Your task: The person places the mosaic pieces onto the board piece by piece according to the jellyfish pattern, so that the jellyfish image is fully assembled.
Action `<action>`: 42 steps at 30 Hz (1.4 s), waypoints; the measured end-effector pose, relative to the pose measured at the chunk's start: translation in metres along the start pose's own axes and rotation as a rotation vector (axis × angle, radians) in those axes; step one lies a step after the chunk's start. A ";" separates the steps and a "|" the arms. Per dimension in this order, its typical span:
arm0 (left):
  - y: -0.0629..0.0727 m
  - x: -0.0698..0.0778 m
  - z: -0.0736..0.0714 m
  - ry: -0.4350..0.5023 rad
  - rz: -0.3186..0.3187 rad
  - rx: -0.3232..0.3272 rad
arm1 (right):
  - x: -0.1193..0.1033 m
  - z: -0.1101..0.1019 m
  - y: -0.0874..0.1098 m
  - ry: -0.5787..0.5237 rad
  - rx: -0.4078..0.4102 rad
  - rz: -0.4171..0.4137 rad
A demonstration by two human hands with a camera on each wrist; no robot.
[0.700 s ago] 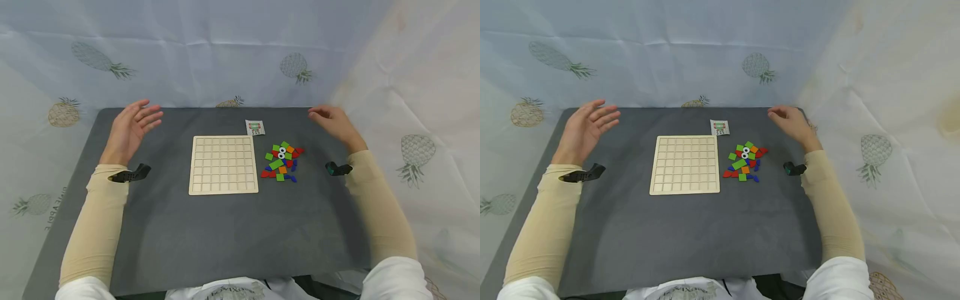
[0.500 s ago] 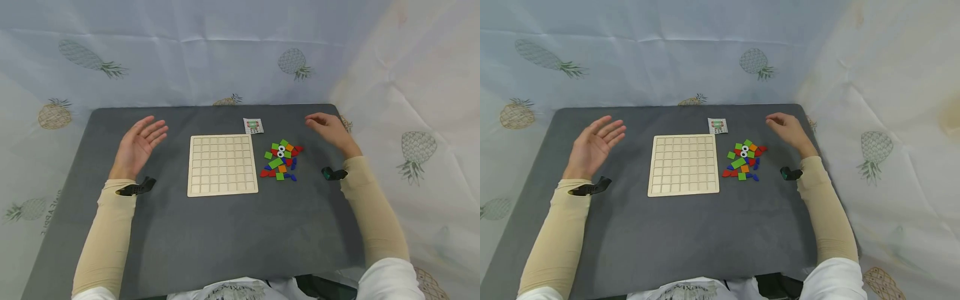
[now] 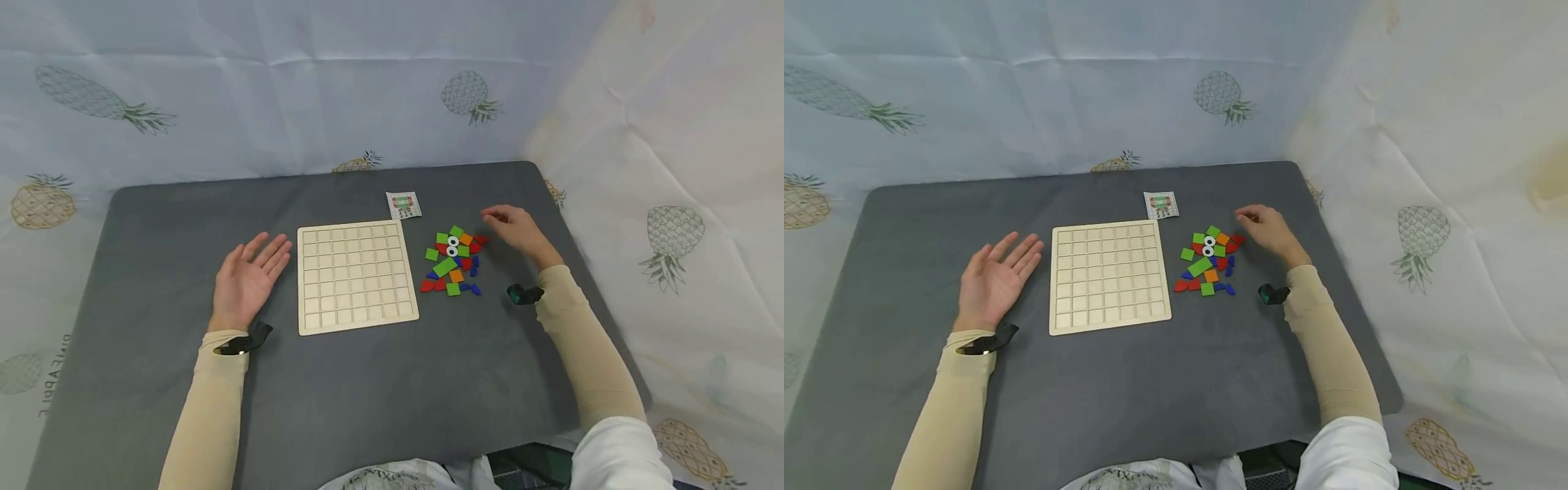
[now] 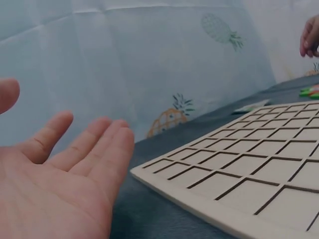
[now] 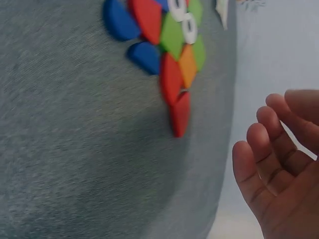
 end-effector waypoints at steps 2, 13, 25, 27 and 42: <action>0.001 -0.006 0.000 0.053 -0.012 -0.022 | 0.004 0.003 -0.002 0.028 -0.008 0.012; 0.002 -0.028 -0.005 0.075 -0.120 -0.143 | 0.024 0.018 -0.012 0.179 -0.062 -0.030; 0.002 -0.031 0.001 -1.127 0.156 0.198 | 0.028 0.028 -0.011 0.224 -0.080 -0.035; 0.002 -0.031 0.001 -1.456 0.153 0.223 | 0.028 0.030 -0.011 0.228 -0.074 -0.039; 0.002 -0.035 0.001 -1.960 -0.144 0.046 | 0.035 0.035 -0.008 0.142 -0.011 0.026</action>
Point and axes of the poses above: each hand's wrist, its own y-axis away from the middle knuckle, its own z-axis out of the palm, x = y × z, the point moved 1 cm from there along -y, towards the middle knuckle, and after that the axes turned 4 degrees about -x, right-handed, at the moved point
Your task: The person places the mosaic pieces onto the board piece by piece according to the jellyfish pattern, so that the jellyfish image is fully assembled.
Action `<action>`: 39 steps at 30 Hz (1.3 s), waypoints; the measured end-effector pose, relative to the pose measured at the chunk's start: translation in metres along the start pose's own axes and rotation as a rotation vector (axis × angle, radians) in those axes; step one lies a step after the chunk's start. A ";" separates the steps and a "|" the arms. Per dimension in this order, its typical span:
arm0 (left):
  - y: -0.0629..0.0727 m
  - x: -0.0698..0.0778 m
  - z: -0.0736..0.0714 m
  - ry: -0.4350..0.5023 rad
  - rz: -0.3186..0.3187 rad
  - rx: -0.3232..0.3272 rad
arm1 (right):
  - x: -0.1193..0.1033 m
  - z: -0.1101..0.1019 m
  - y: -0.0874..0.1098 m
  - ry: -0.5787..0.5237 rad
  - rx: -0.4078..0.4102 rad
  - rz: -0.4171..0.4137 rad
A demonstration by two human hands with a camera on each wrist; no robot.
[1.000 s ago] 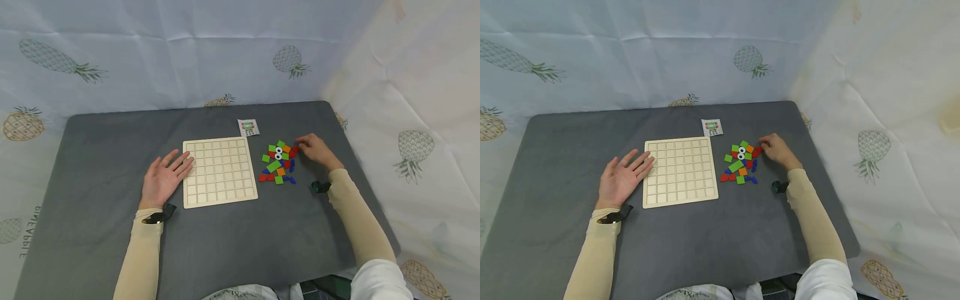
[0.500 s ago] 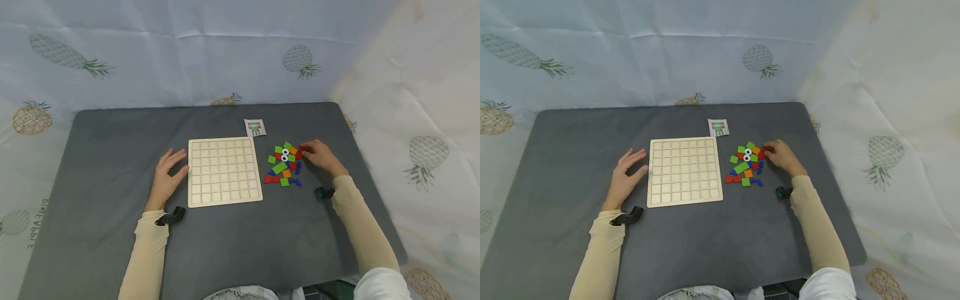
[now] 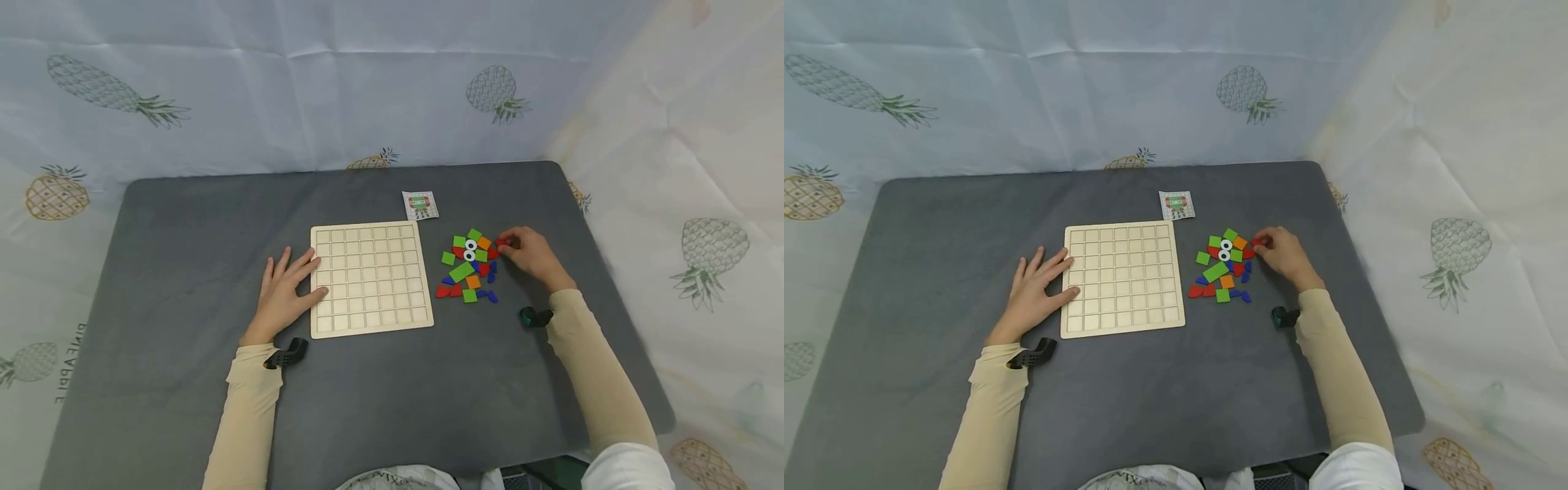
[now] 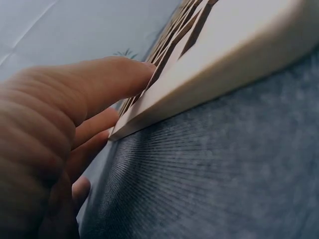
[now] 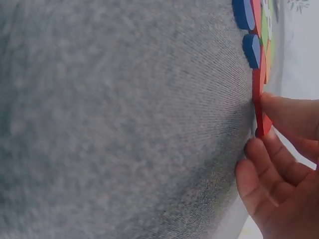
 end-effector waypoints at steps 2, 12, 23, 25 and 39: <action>0.000 0.000 0.000 -0.001 -0.005 0.002 | -0.001 -0.004 0.000 -0.019 -0.004 -0.001; -0.001 0.002 -0.001 -0.011 -0.024 -0.014 | -0.017 -0.028 0.008 -0.149 0.005 0.055; 0.000 0.002 -0.001 -0.004 -0.015 -0.018 | -0.055 -0.033 -0.003 -0.265 0.024 -0.020; 0.000 0.001 -0.001 0.002 -0.015 -0.010 | -0.062 -0.031 -0.007 -0.283 0.024 -0.034; 0.002 0.003 -0.002 0.018 -0.031 -0.018 | -0.102 -0.019 -0.026 -0.379 0.018 -0.133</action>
Point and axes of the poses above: each hand's wrist, its own y-axis away from the middle knuckle, its own z-axis out of the palm, x = y × z, the point moved 1 cm from there along -y, towards the middle knuckle, and after that the axes turned 4 degrees about -x, right-handed, at the moved point
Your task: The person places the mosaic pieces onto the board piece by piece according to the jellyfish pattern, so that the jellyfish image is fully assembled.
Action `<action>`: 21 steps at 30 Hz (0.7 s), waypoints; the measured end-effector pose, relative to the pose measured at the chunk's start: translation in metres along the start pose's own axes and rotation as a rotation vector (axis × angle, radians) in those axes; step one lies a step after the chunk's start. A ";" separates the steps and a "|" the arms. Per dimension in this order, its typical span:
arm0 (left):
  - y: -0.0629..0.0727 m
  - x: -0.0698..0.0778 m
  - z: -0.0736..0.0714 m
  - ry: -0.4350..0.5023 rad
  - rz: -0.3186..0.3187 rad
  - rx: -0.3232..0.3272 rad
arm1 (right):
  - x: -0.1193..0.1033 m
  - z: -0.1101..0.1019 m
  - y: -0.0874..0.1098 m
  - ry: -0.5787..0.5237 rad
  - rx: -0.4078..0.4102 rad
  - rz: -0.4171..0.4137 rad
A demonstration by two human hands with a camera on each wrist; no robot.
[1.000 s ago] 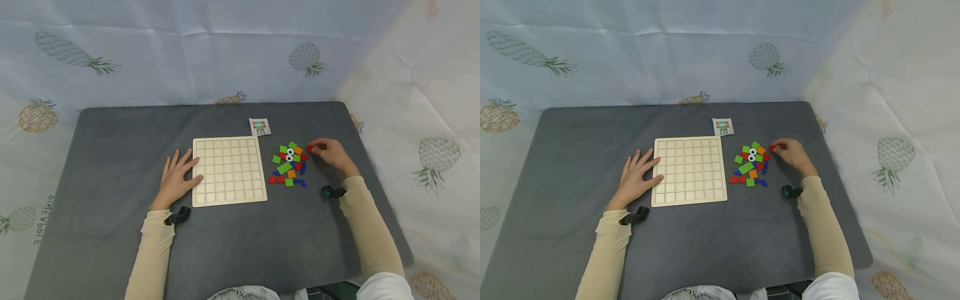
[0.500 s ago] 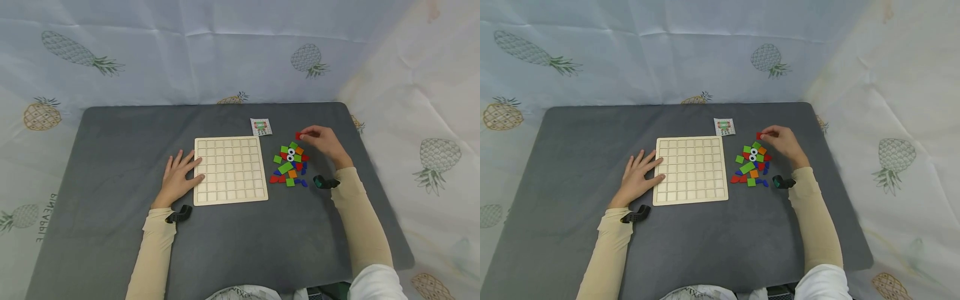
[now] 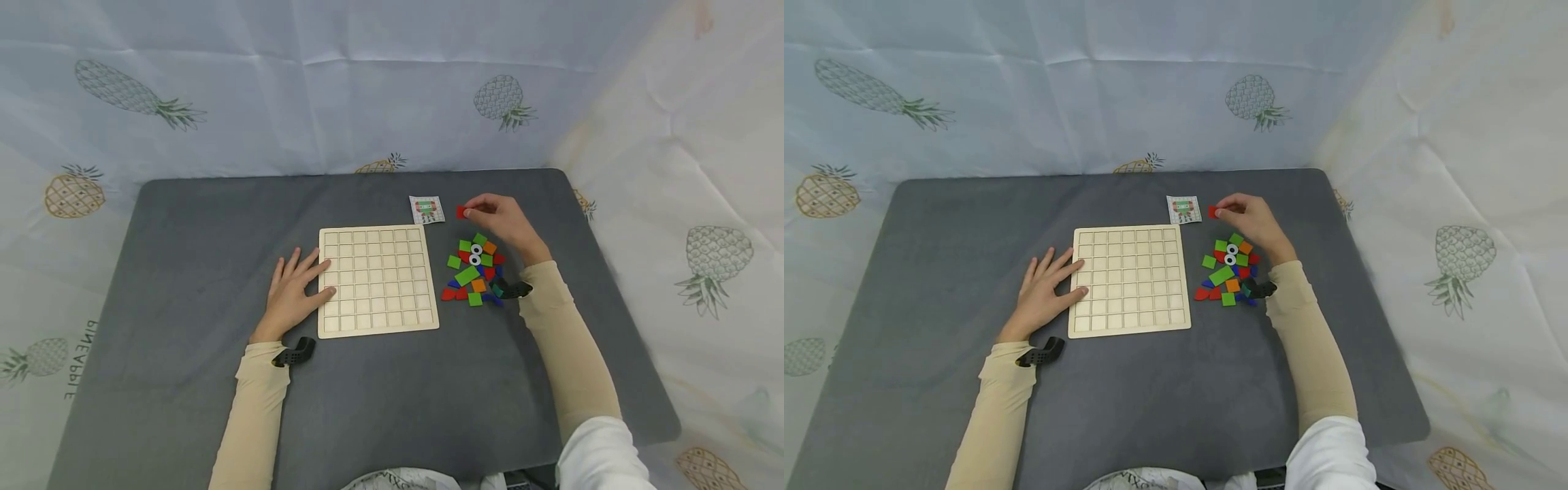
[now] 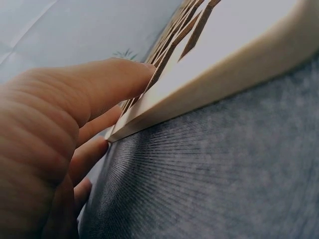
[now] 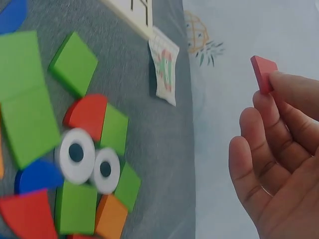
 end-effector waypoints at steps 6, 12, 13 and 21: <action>0.000 -0.001 0.000 -0.004 0.000 0.001 | -0.009 0.011 -0.011 -0.018 -0.033 0.007; -0.002 -0.003 0.001 -0.012 0.001 0.003 | -0.016 0.025 -0.020 -0.027 -0.039 0.004; -0.002 -0.003 0.001 -0.013 0.001 0.004 | -0.017 0.028 -0.021 -0.015 -0.037 0.007; -0.001 -0.003 0.001 -0.008 0.005 0.004 | -0.018 0.054 -0.029 -0.015 -0.026 0.105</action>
Point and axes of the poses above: each hand's wrist, its own y-axis away from the middle knuckle, its own z-axis out of the palm, x = y × z, the point moved 1 cm from there along -y, towards the middle knuckle, and after that the axes turned 4 degrees about -x, right-handed, at the moved point
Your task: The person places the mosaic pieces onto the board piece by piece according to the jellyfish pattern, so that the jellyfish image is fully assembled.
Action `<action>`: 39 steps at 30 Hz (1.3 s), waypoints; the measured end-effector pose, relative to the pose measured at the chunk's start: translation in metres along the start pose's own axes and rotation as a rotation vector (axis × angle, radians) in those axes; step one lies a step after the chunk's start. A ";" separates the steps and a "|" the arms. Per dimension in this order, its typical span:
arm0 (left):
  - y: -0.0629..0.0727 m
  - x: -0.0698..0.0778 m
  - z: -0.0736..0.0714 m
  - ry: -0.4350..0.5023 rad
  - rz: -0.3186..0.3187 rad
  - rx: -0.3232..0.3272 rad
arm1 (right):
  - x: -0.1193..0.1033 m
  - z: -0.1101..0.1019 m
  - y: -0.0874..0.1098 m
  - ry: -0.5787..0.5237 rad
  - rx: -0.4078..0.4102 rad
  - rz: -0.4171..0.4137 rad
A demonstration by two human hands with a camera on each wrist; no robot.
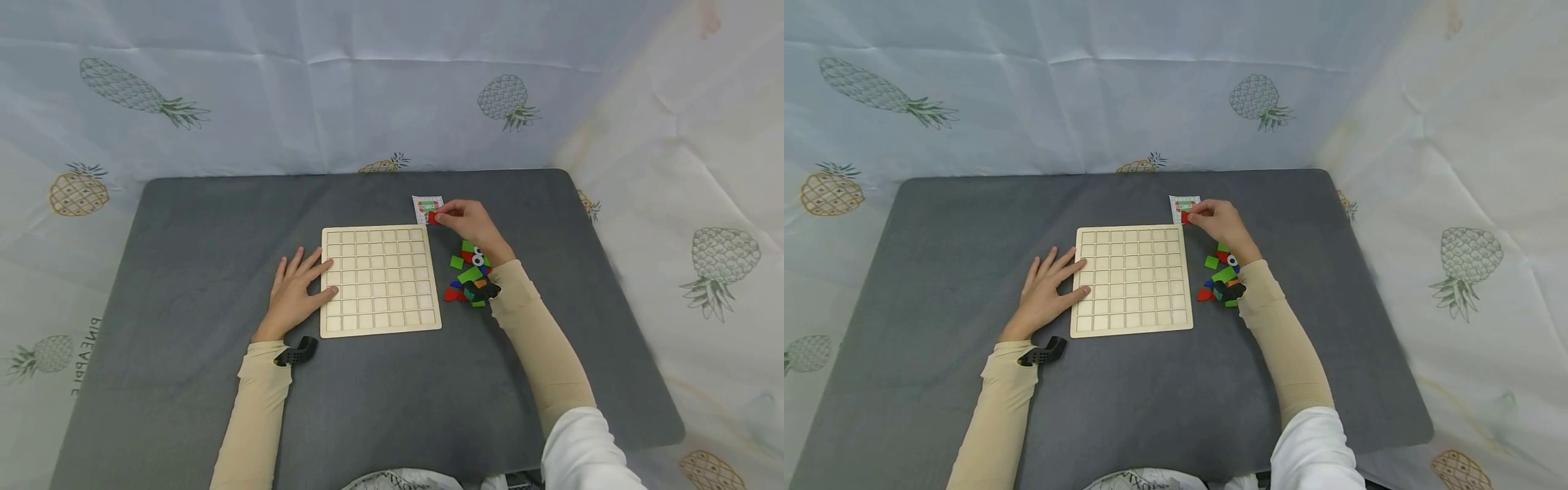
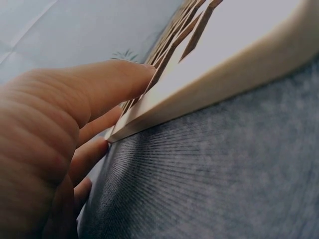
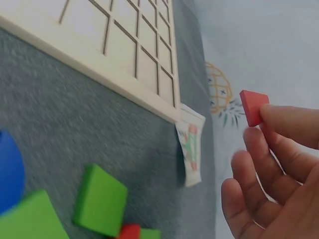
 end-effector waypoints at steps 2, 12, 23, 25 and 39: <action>0.000 0.000 0.000 -0.001 0.000 0.002 | 0.000 0.005 0.000 -0.017 0.001 0.001; 0.000 0.001 -0.001 0.001 0.001 0.005 | 0.003 0.026 -0.006 -0.024 -0.041 -0.021; 0.001 0.002 -0.001 0.007 -0.002 0.005 | 0.003 0.048 -0.009 0.036 -0.070 -0.011; 0.001 0.002 -0.001 0.008 -0.002 0.005 | 0.004 0.051 -0.009 0.048 -0.068 -0.022; 0.001 0.002 -0.002 0.009 0.002 0.009 | 0.006 0.064 -0.010 0.061 -0.104 0.019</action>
Point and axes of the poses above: each hand's wrist, its own y-axis away from the middle knuckle, its own z-axis out of the palm, x = y × z, the point moved 1 cm from there along -y, towards the middle knuckle, and after that the axes turned 4 degrees about -x, right-handed, at the moved point
